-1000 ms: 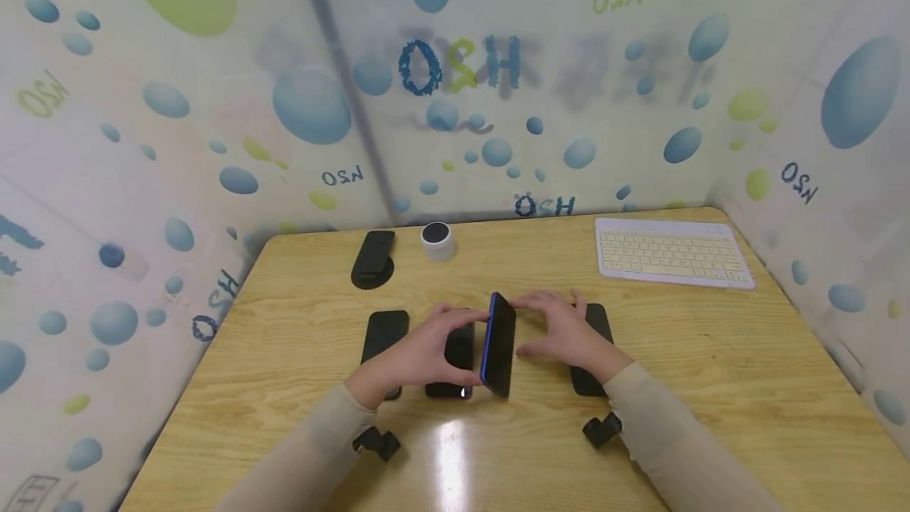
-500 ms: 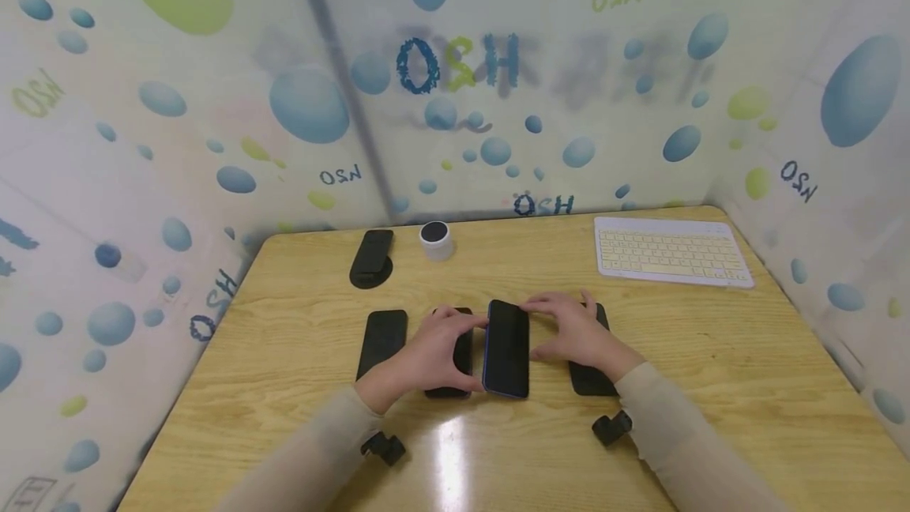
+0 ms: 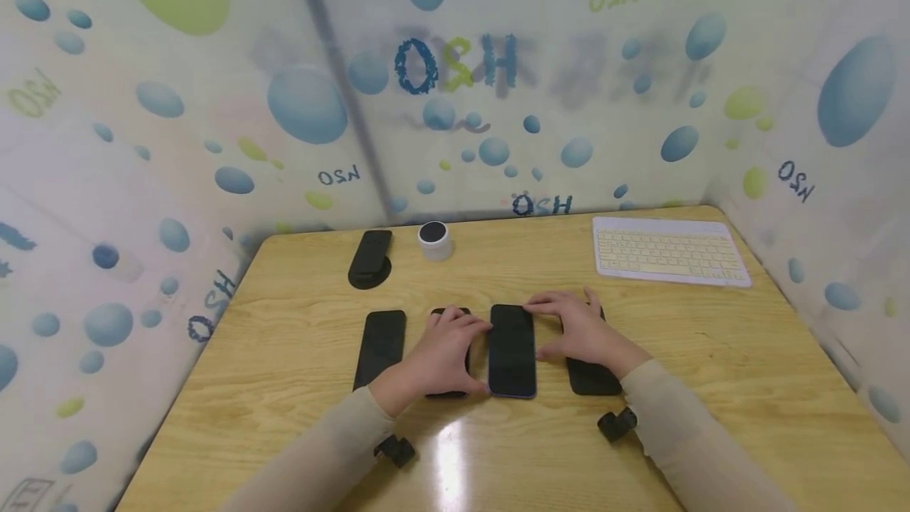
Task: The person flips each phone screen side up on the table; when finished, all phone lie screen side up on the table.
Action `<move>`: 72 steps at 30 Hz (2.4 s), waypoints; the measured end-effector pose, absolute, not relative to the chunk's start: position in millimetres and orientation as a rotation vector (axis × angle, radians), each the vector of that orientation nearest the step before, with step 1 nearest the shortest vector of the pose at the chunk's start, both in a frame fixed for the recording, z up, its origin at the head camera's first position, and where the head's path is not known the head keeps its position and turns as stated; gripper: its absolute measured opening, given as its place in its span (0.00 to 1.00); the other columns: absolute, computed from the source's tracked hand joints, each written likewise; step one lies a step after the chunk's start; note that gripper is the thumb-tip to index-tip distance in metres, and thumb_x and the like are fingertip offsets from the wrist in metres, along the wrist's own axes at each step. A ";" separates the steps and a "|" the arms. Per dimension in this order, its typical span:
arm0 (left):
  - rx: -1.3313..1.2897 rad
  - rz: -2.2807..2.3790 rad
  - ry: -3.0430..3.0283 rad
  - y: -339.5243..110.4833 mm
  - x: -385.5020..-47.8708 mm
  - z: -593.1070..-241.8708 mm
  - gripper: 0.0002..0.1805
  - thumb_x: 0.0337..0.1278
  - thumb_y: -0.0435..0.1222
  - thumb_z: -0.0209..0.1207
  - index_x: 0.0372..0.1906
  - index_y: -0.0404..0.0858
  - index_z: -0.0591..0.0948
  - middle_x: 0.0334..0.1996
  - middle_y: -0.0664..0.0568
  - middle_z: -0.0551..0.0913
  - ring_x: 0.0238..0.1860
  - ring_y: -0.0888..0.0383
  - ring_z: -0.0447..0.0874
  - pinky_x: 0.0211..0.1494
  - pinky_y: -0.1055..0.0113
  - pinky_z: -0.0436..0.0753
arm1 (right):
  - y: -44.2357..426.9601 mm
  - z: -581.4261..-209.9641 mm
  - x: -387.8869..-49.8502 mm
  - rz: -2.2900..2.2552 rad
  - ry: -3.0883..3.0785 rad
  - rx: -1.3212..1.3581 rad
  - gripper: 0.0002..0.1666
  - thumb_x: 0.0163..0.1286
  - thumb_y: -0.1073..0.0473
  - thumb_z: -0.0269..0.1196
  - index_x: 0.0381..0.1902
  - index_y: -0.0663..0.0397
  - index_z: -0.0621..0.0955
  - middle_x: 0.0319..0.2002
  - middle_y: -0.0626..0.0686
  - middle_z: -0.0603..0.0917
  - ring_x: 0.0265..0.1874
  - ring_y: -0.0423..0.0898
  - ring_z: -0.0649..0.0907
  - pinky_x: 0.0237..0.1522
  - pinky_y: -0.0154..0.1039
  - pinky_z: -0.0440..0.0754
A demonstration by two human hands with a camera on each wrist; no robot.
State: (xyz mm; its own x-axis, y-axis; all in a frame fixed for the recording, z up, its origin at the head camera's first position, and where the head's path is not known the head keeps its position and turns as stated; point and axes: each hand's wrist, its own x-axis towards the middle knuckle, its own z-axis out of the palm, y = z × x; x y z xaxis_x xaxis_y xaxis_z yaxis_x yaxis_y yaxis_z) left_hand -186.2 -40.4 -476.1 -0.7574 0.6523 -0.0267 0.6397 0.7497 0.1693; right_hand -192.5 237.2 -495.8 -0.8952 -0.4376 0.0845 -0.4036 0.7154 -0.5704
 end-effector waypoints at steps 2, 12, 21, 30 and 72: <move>1.056 0.233 2.861 -39.0 -185.4 -476.3 0.52 0.33 0.66 0.78 0.68 0.46 0.80 0.65 0.56 0.80 0.62 0.53 0.68 0.57 0.54 0.68 | 238.3 -496.3 -192.6 -0.923 2.855 -0.703 0.45 0.51 0.51 0.82 0.68 0.51 0.81 0.68 0.58 0.79 0.69 0.65 0.73 0.67 0.81 0.37; 1.020 0.234 2.839 -36.9 -182.5 -471.2 0.52 0.35 0.65 0.78 0.69 0.44 0.79 0.67 0.55 0.77 0.65 0.52 0.67 0.59 0.54 0.69 | 239.6 -493.5 -188.2 -0.940 2.844 -0.718 0.45 0.54 0.48 0.81 0.69 0.52 0.80 0.69 0.57 0.78 0.70 0.65 0.72 0.67 0.80 0.37; 1.025 0.323 2.809 -35.6 -181.6 -470.2 0.51 0.45 0.64 0.74 0.74 0.44 0.74 0.72 0.55 0.72 0.69 0.52 0.67 0.64 0.51 0.70 | 260.0 -496.7 -180.2 -0.954 2.926 -0.704 0.40 0.57 0.52 0.79 0.67 0.55 0.80 0.67 0.61 0.79 0.68 0.66 0.74 0.68 0.73 0.56; 1.137 0.357 2.726 -9.0 -179.2 -468.3 0.44 0.54 0.61 0.71 0.73 0.47 0.74 0.73 0.57 0.72 0.68 0.53 0.66 0.64 0.54 0.69 | 292.1 -497.7 -172.1 -1.006 2.939 -0.688 0.34 0.64 0.55 0.75 0.67 0.56 0.80 0.67 0.62 0.78 0.67 0.66 0.74 0.64 0.68 0.67; 1.124 0.237 2.719 63.2 -168.7 -478.0 0.44 0.47 0.66 0.71 0.70 0.54 0.77 0.69 0.63 0.72 0.65 0.58 0.62 0.61 0.61 0.64 | 345.8 -504.8 -160.1 -0.995 2.905 -0.761 0.36 0.62 0.53 0.76 0.68 0.51 0.80 0.70 0.56 0.77 0.68 0.64 0.71 0.61 0.71 0.67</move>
